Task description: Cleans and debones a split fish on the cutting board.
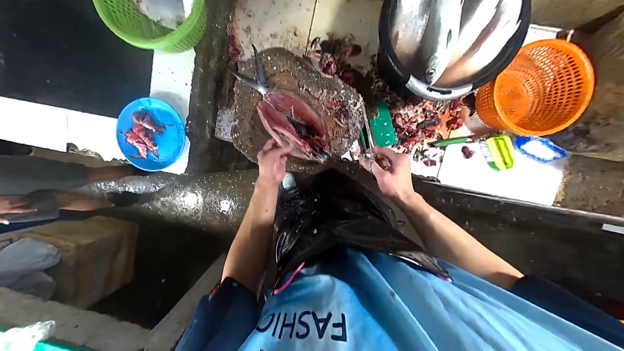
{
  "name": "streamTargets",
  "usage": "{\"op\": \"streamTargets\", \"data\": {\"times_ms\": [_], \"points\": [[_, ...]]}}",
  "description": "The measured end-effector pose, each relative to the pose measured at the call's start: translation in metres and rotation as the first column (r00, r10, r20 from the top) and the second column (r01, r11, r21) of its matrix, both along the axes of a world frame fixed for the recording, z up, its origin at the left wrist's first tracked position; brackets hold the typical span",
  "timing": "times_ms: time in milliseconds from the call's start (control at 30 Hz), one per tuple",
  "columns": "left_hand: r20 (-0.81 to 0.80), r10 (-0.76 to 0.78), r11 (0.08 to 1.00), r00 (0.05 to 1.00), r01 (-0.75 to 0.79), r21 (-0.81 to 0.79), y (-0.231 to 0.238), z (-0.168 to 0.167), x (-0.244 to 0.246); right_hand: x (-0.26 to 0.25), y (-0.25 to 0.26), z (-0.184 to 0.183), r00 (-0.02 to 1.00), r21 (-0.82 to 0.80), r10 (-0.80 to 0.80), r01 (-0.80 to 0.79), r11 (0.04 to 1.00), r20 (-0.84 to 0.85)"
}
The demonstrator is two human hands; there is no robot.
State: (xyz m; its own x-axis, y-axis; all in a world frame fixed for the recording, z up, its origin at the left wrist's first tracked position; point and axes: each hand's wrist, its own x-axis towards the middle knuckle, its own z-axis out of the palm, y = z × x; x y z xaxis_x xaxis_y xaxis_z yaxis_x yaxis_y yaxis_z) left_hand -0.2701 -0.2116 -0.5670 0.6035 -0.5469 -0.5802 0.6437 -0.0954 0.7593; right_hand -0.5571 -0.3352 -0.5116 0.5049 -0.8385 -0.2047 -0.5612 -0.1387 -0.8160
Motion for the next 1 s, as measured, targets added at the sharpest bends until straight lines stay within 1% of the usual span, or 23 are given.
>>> {"op": "streamTargets", "data": {"times_ms": [33,67,133,233,300,367,400,500,567,600,667,733,833,867,933,1000], "points": [[0.003,-0.022,0.999,1.0,0.022,-0.024,-0.001,-0.002,-0.004,0.004,-0.002,-0.005,0.999,-0.058,-0.038,0.04,0.998,0.027],[-0.007,-0.035,0.999,0.999,0.035,-0.028,0.001,-0.005,-0.007,0.004,0.0,-0.009,0.999,-0.099,-0.034,0.038,0.994,0.042],[-0.014,-0.061,0.998,0.998,0.061,-0.016,0.004,-0.011,-0.003,0.005,0.001,-0.011,0.999,-0.117,0.032,-0.029,0.993,0.027],[-0.017,-0.083,0.993,0.996,0.084,0.084,-0.005,-0.013,0.03,0.012,0.006,-0.01,0.994,-0.096,0.106,-0.103,0.99,0.029],[0.017,-0.057,0.986,0.998,0.054,0.159,-0.016,-0.011,0.058,0.016,0.009,-0.012,0.989,-0.122,0.145,-0.141,0.982,0.022],[0.063,-0.041,0.98,0.997,0.028,0.196,-0.024,-0.01,0.073,0.021,0.012,-0.011,0.987,-0.128,0.158,-0.156,0.979,0.004],[0.084,-0.065,0.981,0.994,0.048,0.186,-0.024,-0.009,0.072,0.023,0.013,-0.011,0.988,-0.13,0.156,-0.155,0.979,0.0],[0.116,-0.211,0.976,0.971,0.201,0.087,-0.01,-0.001,0.045,0.029,0.015,-0.012,0.991,-0.166,0.128,-0.12,0.979,0.034],[0.098,-0.264,0.963,0.959,0.257,0.078,-0.003,-0.002,0.038,0.034,0.013,-0.012,0.993,-0.138,0.114,-0.108,0.985,0.033],[0.08,-0.276,0.958,0.958,0.268,0.102,-0.003,-0.002,0.044,0.036,0.011,-0.013,0.994,-0.107,0.109,-0.107,0.988,0.018],[0.051,-0.266,0.947,0.962,0.251,0.201,-0.011,-0.002,0.066,0.038,0.01,-0.014,0.992,-0.064,0.123,-0.123,0.99,-0.005],[0.057,-0.252,0.927,0.966,0.223,0.302,-0.031,-0.001,0.1,0.043,0.006,-0.018,0.989,-0.063,0.145,-0.145,0.987,-0.011],[0.135,-0.314,0.882,0.94,0.237,0.407,-0.057,0.002,0.131,0.049,0.005,-0.02,0.989,-0.044,0.148,-0.149,0.988,-0.024],[0.159,-0.336,0.875,0.928,0.246,0.417,-0.063,0.003,0.133,0.052,0.004,-0.019,0.989,-0.037,0.145,-0.146,0.989,-0.03],[0.18,-0.342,0.88,0.922,0.248,0.405,-0.059,0.001,0.126,0.055,0.007,-0.018,0.989,-0.031,0.146,-0.147,0.989,-0.037],[0.143,-0.328,0.891,0.934,0.256,0.374,-0.047,0.002,0.112,0.06,0.007,-0.02,0.99,-0.048,0.142,-0.143,0.989,-0.019]]}}
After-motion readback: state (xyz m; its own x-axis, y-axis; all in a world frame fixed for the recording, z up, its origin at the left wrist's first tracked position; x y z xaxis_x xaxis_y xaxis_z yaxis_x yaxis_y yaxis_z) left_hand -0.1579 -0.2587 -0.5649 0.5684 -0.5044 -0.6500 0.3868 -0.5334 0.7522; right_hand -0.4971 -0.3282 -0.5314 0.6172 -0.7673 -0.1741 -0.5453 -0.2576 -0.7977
